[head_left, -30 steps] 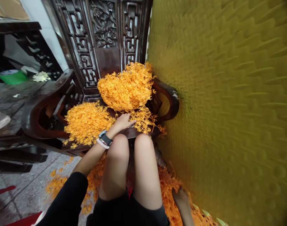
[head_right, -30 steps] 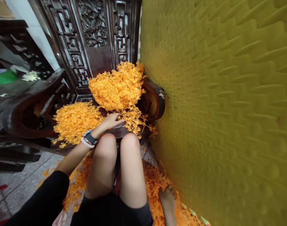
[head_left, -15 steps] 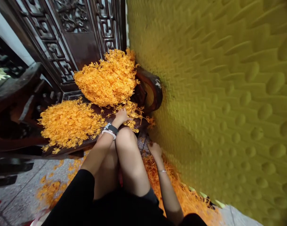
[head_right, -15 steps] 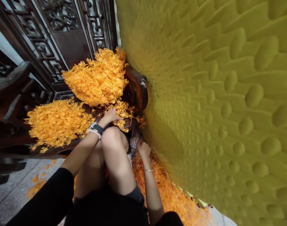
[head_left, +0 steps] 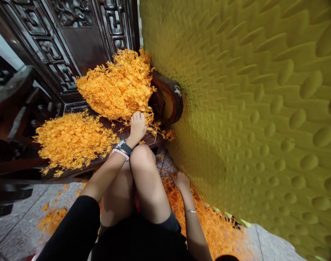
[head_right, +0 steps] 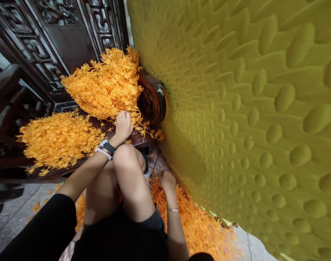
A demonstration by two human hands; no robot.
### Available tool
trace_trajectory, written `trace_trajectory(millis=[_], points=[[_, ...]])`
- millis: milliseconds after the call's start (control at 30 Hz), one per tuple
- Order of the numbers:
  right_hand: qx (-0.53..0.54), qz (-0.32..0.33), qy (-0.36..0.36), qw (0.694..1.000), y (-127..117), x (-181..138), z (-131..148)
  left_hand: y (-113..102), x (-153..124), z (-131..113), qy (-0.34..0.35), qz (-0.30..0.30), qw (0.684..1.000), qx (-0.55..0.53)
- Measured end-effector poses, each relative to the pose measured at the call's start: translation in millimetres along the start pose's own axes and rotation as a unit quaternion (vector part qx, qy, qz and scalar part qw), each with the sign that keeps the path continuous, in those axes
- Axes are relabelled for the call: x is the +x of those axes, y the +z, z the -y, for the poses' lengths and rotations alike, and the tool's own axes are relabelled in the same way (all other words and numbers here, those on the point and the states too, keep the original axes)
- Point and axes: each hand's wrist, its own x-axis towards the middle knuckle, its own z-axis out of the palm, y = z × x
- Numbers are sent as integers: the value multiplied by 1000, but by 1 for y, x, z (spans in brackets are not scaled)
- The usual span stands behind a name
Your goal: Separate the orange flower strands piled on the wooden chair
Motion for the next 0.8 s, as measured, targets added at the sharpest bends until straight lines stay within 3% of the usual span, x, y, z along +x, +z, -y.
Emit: trace_trajectory(millis=[67,167,233,300,367,500,667,800], points=[[33,-68,-73,994,-24,21,34,-1,-3,-3,106,3,994,-9],[80,-166,-159,970,-46,53,80,10,-4,-5,243,59,968,-6],[132,-205,-217,945,-49,72,101,23,-2,-3,260,107,960,1],[166,-214,-231,935,-44,84,110,38,0,0,214,142,966,25],[185,-211,-215,935,-37,87,110,48,2,3,166,164,971,54],[255,-222,-196,920,-37,67,84,53,4,2,165,170,971,44],[326,-267,-165,892,-75,20,47,47,1,-9,148,155,977,-12],[391,-278,-151,864,-103,-12,47,43,5,-13,154,149,977,-18]])
